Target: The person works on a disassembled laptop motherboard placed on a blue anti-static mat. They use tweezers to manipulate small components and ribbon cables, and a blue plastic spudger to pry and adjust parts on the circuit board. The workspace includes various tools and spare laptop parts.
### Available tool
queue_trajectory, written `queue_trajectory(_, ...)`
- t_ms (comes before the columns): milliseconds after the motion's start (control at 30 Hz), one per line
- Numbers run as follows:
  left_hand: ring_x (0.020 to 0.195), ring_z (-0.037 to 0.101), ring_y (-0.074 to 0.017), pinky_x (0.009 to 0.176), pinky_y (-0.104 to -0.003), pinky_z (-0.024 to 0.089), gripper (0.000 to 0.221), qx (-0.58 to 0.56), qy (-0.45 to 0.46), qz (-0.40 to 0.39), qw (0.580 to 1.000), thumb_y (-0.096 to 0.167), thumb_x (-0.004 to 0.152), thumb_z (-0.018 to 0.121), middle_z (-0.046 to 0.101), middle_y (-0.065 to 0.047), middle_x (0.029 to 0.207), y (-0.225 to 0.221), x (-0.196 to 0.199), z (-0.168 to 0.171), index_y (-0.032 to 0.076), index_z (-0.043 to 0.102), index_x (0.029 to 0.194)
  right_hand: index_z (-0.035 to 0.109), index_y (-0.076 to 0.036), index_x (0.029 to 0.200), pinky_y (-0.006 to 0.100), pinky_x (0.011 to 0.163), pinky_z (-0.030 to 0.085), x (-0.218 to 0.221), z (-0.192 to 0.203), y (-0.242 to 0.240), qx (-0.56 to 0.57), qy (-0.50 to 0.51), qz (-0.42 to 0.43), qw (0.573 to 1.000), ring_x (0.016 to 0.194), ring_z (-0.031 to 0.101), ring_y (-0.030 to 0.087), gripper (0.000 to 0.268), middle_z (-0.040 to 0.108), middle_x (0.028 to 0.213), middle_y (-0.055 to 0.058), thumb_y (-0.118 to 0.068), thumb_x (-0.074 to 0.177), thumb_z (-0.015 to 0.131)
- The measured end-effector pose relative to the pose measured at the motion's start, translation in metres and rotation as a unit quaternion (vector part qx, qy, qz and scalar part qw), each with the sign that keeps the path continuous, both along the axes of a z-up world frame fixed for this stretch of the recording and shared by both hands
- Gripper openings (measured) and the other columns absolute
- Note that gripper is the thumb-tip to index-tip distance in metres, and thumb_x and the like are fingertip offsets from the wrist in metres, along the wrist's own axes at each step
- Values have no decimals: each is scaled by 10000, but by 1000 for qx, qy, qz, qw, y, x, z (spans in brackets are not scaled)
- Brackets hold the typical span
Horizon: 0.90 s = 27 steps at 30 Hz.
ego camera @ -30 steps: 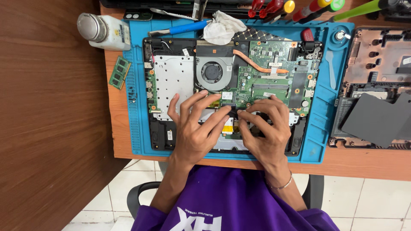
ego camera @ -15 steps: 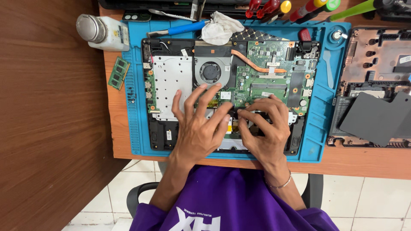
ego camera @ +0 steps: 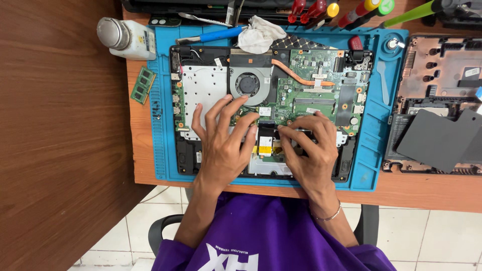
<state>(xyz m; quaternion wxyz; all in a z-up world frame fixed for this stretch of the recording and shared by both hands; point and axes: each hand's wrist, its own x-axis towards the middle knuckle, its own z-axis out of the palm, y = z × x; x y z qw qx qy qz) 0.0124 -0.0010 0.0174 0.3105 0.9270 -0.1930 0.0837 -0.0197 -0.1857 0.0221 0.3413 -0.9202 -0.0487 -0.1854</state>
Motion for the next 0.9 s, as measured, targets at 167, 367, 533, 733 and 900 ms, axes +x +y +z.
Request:
queue_trajectory(167,1321,535,-238,1216,-586,147,117,-15,-10,2,1000,184,955,771,632,7,1204,2,11,5,144,662,970,765,-85,993,489,1100,498,1,2,-1,5,0,4,1000,1039,659,235,198,672,1001,37,7,827,824)
queue_trajectory(367,1249,584,-219,1219,-582,153,106,-11,-15,10,1000,169,974,747,629,4,1103,8,23,12,126,651,967,764,-85,1005,494,1098,498,0,6,-3,9,-3,3,1000,1025,656,240,198,674,999,37,5,837,819)
queue_trajectory(533,1198,591,-200,1222,-581,156,67,-23,-10,10,1000,168,981,726,634,23,1072,8,30,14,137,666,973,761,-87,1008,494,1094,498,4,12,-3,9,-7,1,1000,1014,657,236,194,674,995,35,6,846,817)
queue_trajectory(733,1158,600,-190,1215,-570,179,55,-30,-8,4,1000,168,970,724,639,20,1052,4,34,16,140,677,974,751,-82,1015,479,1081,504,11,21,-7,11,-5,5,1000,1029,658,247,204,677,1018,42,14,843,806)
queue_trajectory(900,1127,602,-200,1212,-554,197,44,-39,-7,-17,999,150,972,713,627,0,1039,-5,40,20,124,694,1002,745,-67,1030,466,1096,513,16,27,-17,22,-7,-4,1000,1067,669,261,213,688,1063,57,30,849,801)
